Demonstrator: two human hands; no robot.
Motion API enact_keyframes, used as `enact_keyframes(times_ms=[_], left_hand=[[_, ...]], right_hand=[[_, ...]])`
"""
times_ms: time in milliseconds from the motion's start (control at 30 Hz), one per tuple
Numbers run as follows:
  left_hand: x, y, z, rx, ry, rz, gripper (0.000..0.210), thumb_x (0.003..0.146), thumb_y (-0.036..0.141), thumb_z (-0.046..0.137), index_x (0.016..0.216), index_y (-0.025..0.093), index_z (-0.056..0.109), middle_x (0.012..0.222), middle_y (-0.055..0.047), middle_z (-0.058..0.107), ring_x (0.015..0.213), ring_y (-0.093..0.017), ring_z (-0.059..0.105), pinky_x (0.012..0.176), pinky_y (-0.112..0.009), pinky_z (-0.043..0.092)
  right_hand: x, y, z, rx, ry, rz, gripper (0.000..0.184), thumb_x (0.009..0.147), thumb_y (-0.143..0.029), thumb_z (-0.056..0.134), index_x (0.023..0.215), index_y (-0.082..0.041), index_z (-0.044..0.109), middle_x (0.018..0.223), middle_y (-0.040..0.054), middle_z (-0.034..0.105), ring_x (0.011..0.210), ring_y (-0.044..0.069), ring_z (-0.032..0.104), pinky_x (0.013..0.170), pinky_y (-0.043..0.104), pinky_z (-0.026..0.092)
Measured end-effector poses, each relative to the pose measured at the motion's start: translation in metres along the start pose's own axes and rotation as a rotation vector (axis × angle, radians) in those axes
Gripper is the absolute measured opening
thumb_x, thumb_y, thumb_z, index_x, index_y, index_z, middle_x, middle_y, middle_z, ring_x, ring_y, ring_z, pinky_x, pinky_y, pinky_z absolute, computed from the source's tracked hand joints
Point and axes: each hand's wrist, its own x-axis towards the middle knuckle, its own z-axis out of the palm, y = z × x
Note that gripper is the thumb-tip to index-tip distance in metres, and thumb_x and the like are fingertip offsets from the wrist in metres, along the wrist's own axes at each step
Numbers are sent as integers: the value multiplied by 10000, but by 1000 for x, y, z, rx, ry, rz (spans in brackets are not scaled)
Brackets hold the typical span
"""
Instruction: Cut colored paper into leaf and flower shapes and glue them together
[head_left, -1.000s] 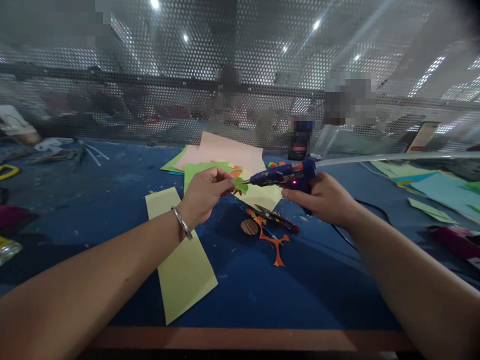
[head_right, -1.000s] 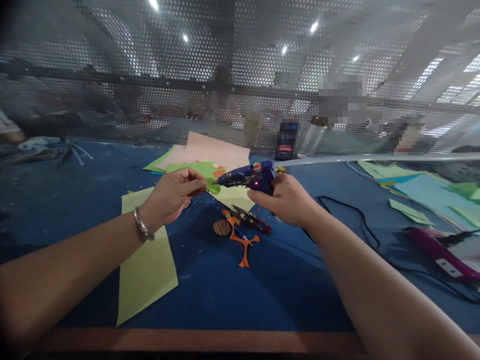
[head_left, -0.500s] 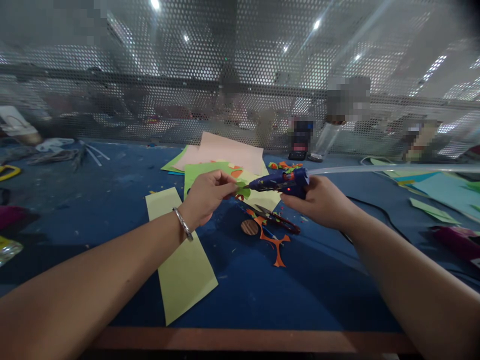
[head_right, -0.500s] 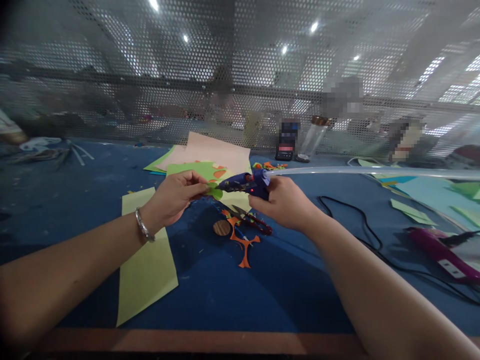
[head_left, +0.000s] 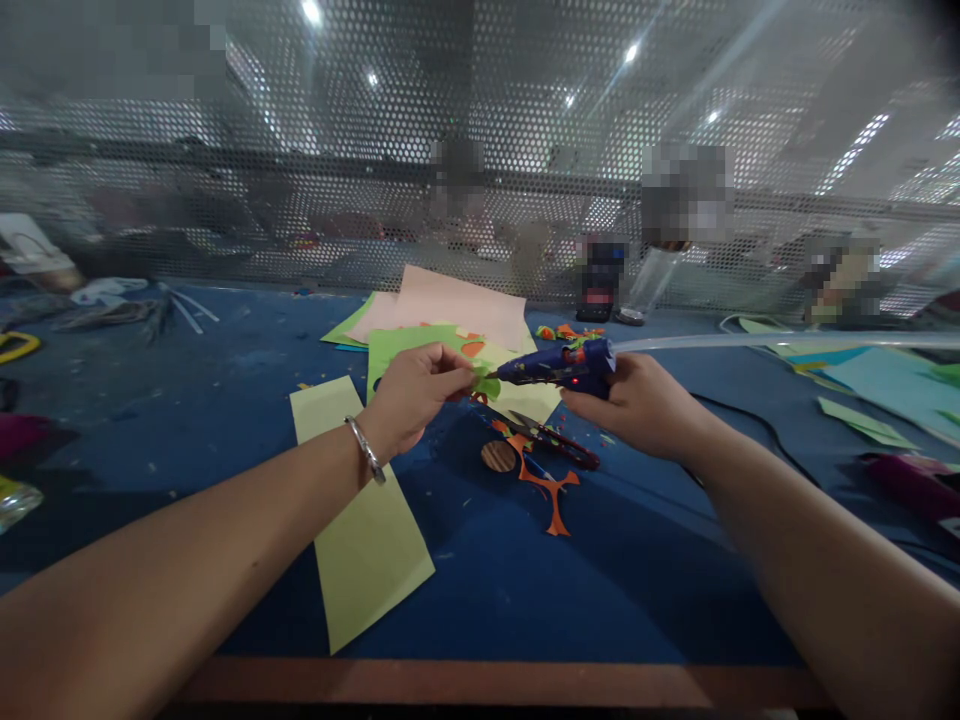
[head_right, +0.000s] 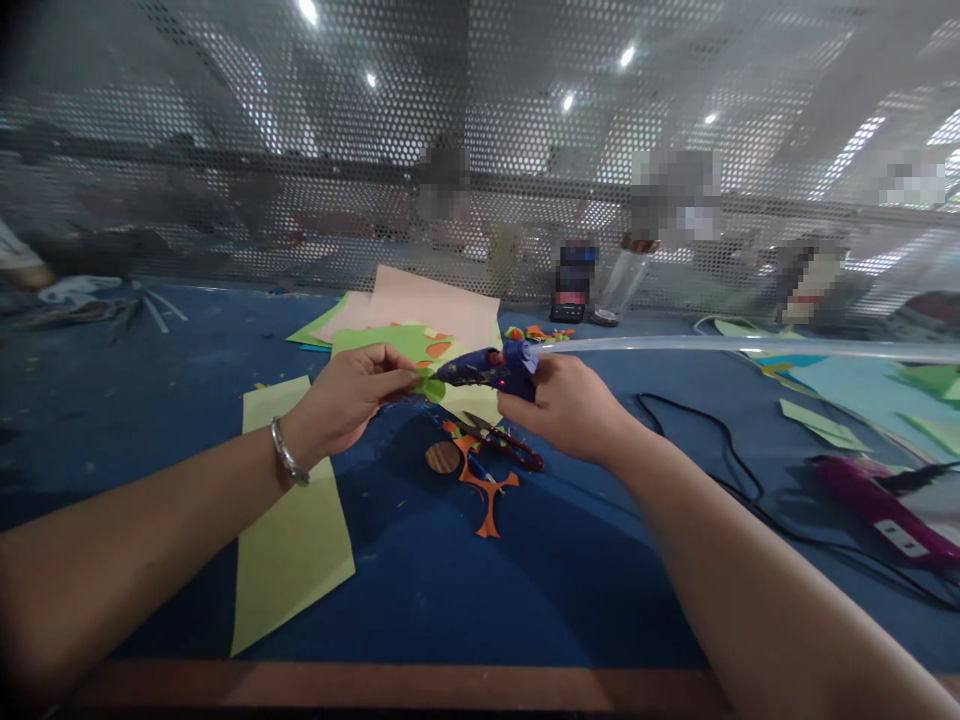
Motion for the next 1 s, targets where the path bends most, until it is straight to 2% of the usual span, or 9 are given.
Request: enact_keyframes(times_ms=[200,367,467,600,733,833,900,1000], left_hand=[[0,1,0,2,2,10,135,722,110,757,664,162,646,633,0,632,586,-102,565,601,-247,431],[0,1,0,1,-3,14,138,718,112,750,647,171,647,623,4,628,587,-104,556,604,-252,420],[-1,2,0,-4,-13,13,135,707,129,762,644,171,651,623,5,626,588,-104,551,606,-255,415],[-2,3,0,2,-35,5,138,687,133,776,649,169,648,635,8,624,586,-106,556,585,-250,404],[-3,4,0,28,-47,-30,94,702,146,762,704,185,677,701,-8,667,624,-129,617,562,-247,407],[-4,5,0,7,-69,-21,75,711,139,750,739,192,704,770,-18,697,675,-134,642,615,-253,454],[-5,6,0,-35,-76,-26,65,718,132,745,741,183,712,787,-27,705,708,-138,653,673,-266,488],[-7,7,0,-114,-79,-43,39,737,128,724,732,166,723,807,-53,725,745,-147,669,751,-292,520]], right_hand=[[0,-2,-2,-51,-15,9,302,751,-449,645,587,-219,540,495,-13,460,478,133,395,484,300,270],[0,2,-1,-31,20,-19,279,764,-442,666,623,-221,571,491,-16,469,479,135,406,481,296,272],[2,5,0,-31,33,-35,305,776,-422,670,582,-226,539,463,-23,443,474,134,406,480,295,281],[5,6,-3,-41,52,-4,330,796,-414,670,565,-226,527,490,-14,499,488,139,453,479,288,307],[10,13,-9,2,-20,158,442,808,-527,695,528,-219,548,435,-9,494,421,132,450,447,284,317],[14,27,-12,96,-47,301,522,818,-611,674,524,-187,596,461,30,553,415,131,475,433,283,346],[18,40,-12,232,-18,359,462,819,-586,692,636,-163,667,528,42,609,448,133,518,446,273,385],[24,58,-10,400,53,517,362,796,-488,746,686,-151,675,548,27,599,459,129,549,438,254,418]])
